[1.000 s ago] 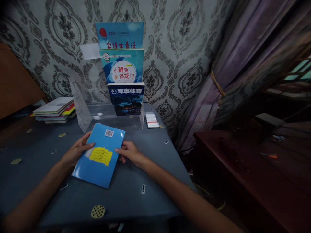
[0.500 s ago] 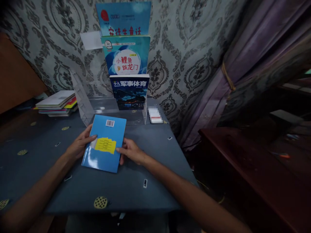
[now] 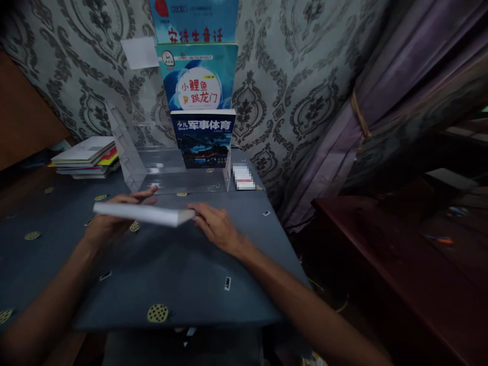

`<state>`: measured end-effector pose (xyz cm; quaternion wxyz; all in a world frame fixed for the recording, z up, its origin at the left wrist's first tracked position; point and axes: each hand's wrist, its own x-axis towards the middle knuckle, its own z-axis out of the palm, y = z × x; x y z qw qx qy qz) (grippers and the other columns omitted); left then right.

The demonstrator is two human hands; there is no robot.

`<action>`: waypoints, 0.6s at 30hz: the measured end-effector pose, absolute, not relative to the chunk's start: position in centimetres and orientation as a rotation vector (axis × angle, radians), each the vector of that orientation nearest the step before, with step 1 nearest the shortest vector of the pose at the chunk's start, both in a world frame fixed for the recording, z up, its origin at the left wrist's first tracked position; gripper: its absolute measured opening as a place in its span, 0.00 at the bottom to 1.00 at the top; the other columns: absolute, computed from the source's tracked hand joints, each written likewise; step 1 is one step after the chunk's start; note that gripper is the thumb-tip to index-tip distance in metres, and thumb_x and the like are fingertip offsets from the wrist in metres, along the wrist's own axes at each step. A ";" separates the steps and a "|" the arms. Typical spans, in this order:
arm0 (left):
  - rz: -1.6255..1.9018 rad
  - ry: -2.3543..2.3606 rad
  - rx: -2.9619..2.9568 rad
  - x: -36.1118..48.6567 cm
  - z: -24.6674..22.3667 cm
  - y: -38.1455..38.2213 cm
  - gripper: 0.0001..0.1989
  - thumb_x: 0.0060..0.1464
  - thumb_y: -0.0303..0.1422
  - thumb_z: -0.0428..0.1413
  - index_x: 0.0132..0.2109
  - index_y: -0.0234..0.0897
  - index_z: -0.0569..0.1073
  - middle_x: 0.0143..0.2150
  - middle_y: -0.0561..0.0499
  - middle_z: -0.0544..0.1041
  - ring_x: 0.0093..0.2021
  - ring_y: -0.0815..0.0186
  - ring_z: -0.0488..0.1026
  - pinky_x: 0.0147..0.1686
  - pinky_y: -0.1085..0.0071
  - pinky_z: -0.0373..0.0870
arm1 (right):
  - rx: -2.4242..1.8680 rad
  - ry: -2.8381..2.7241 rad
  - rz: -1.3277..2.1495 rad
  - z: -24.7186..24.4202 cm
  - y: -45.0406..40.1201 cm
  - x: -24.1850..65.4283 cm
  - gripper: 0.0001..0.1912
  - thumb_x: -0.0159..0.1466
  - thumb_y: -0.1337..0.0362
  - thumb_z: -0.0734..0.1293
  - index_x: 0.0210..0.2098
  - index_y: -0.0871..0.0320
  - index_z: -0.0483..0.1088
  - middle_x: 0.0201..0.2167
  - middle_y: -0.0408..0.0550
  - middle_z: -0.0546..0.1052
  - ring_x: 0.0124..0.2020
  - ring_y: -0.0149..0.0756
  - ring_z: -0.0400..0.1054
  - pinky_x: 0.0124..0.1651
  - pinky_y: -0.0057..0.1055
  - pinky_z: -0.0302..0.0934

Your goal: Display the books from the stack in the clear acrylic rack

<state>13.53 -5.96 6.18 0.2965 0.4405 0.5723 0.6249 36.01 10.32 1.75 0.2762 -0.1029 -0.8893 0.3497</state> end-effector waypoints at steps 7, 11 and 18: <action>1.183 1.555 1.490 12.2 4.5 -5.9 0.10 0.49 0.46 0.66 0.35 0.48 0.85 0.61 0.48 0.77 0.72 0.48 0.56 0.70 0.42 0.48 | -0.230 -2.464 0.643 -1.6 12.3 35.3 0.17 0.72 0.67 0.59 0.56 0.55 0.71 0.61 0.54 0.74 0.62 0.41 0.69 0.63 0.45 0.66; 0.901 1.528 1.727 11.2 2.2 -5.8 0.11 0.61 0.39 0.57 0.47 0.51 0.83 0.66 0.50 0.72 0.73 0.53 0.54 0.70 0.41 0.48 | -0.185 -2.460 0.565 -2.5 13.1 35.1 0.18 0.68 0.72 0.61 0.54 0.56 0.73 0.60 0.56 0.75 0.61 0.43 0.70 0.60 0.47 0.68; 0.755 1.716 1.913 11.2 0.5 -5.5 0.18 0.68 0.42 0.48 0.58 0.48 0.76 0.70 0.49 0.65 0.74 0.56 0.52 0.71 0.48 0.53 | -0.375 -2.663 0.210 -0.9 12.6 35.3 0.19 0.64 0.78 0.60 0.45 0.55 0.77 0.43 0.52 0.83 0.47 0.43 0.75 0.64 0.52 0.58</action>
